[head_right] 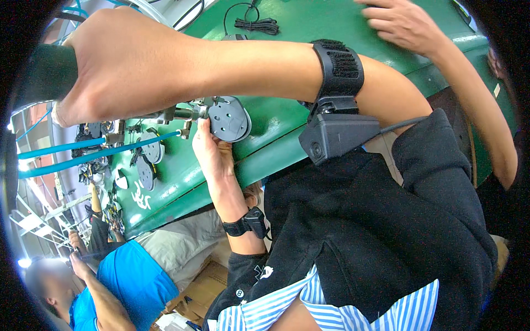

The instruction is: Using a pneumatic screwdriver to fasten components onto the bottom of computer mice on an assembly line.

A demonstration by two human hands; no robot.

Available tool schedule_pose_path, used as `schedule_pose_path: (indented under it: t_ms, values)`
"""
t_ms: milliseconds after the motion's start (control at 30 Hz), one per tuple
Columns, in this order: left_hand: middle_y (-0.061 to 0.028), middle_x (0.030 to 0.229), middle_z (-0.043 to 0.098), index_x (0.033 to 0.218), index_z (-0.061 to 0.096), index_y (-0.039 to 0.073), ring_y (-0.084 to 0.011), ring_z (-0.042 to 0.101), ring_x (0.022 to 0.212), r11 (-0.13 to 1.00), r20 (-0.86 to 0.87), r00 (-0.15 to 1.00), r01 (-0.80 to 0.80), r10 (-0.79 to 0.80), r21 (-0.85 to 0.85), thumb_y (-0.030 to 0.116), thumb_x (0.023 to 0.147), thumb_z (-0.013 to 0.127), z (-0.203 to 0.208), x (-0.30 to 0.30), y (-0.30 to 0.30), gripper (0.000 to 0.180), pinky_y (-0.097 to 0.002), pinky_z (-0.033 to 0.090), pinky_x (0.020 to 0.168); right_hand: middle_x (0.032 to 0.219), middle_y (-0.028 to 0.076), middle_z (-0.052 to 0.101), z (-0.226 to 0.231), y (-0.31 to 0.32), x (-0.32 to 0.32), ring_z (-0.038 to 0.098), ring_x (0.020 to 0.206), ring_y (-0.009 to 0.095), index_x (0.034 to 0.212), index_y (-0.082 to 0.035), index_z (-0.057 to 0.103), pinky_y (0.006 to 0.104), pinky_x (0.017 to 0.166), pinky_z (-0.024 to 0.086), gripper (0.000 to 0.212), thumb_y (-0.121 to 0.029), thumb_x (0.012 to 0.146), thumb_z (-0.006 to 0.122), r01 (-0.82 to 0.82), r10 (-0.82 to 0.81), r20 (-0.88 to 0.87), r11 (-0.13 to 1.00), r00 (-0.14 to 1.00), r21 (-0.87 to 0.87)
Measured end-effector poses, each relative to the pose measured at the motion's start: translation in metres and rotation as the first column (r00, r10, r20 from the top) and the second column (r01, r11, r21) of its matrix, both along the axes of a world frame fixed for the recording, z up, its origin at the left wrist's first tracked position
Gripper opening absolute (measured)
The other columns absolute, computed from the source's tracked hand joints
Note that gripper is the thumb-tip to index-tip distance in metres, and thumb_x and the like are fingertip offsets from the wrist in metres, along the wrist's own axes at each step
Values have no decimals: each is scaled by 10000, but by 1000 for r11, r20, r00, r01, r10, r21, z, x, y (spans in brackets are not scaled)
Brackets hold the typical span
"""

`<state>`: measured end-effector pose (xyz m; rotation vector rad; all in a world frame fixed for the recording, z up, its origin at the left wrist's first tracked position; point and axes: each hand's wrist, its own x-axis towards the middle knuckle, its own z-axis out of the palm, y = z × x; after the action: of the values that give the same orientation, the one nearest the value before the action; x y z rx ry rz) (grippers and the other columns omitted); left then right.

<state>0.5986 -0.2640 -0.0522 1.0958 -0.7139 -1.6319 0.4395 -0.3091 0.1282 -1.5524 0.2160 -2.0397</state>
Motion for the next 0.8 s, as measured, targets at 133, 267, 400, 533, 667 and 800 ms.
schedule_pose_path:
  t_ms: [133, 267, 400, 533, 667, 800]
  values:
    - [-116, 1023, 658, 1083, 579, -27, -196, 684, 872, 999, 3, 999, -36, 36, -10, 182, 997, 558, 6, -13, 2, 227, -351, 585, 742, 632, 137, 600, 1, -3, -6, 573, 578, 251, 741, -11, 619, 365, 567, 455, 158, -167, 738, 641, 237, -230, -190, 971, 954, 16]
    - [-103, 1024, 662, 1062, 584, -11, -186, 683, 892, 995, -20, 1000, -10, 8, -101, 227, 1010, 546, -9, -13, 4, 246, -351, 585, 793, 631, 192, 622, 2, 7, -11, 614, 571, 350, 709, -33, 652, 393, 563, 474, 241, -271, 695, 686, 322, -259, -336, 935, 906, 147]
    - [-107, 1037, 661, 1074, 588, -14, -182, 681, 906, 996, 33, 999, -32, 35, -82, 219, 1016, 533, 5, -15, 8, 246, -351, 584, 806, 625, 174, 624, 23, 9, -10, 619, 565, 344, 675, -54, 649, 398, 547, 481, 176, -225, 697, 683, 337, -279, -302, 928, 912, 161]
    - [-92, 1067, 660, 1159, 587, -15, -184, 675, 936, 995, 17, 1000, -13, 15, -99, 250, 1031, 507, 8, -23, 12, 305, -355, 578, 804, 609, 171, 614, 47, 22, -20, 612, 549, 336, 672, -50, 648, 396, 536, 474, 157, -202, 690, 684, 373, -326, -327, 924, 887, 90]
    - [-86, 1103, 650, 1164, 580, 9, -203, 661, 957, 983, 24, 982, -185, 185, -23, 210, 1026, 504, 7, -8, 28, 255, -373, 569, 799, 593, 168, 603, 43, 39, 2, 604, 533, 328, 669, -46, 647, 394, 525, 466, 139, -179, 682, 684, 291, -243, -303, 949, 921, 125]
    - [-69, 1113, 618, 1199, 541, 41, -188, 626, 969, 971, 39, 971, -239, 238, 22, 168, 1017, 513, 24, -27, 50, 223, -344, 549, 828, 577, 165, 593, 30, 56, 0, 596, 516, 321, 666, -42, 645, 392, 514, 458, 120, -155, 675, 685, 304, -243, -311, 938, 919, 165]
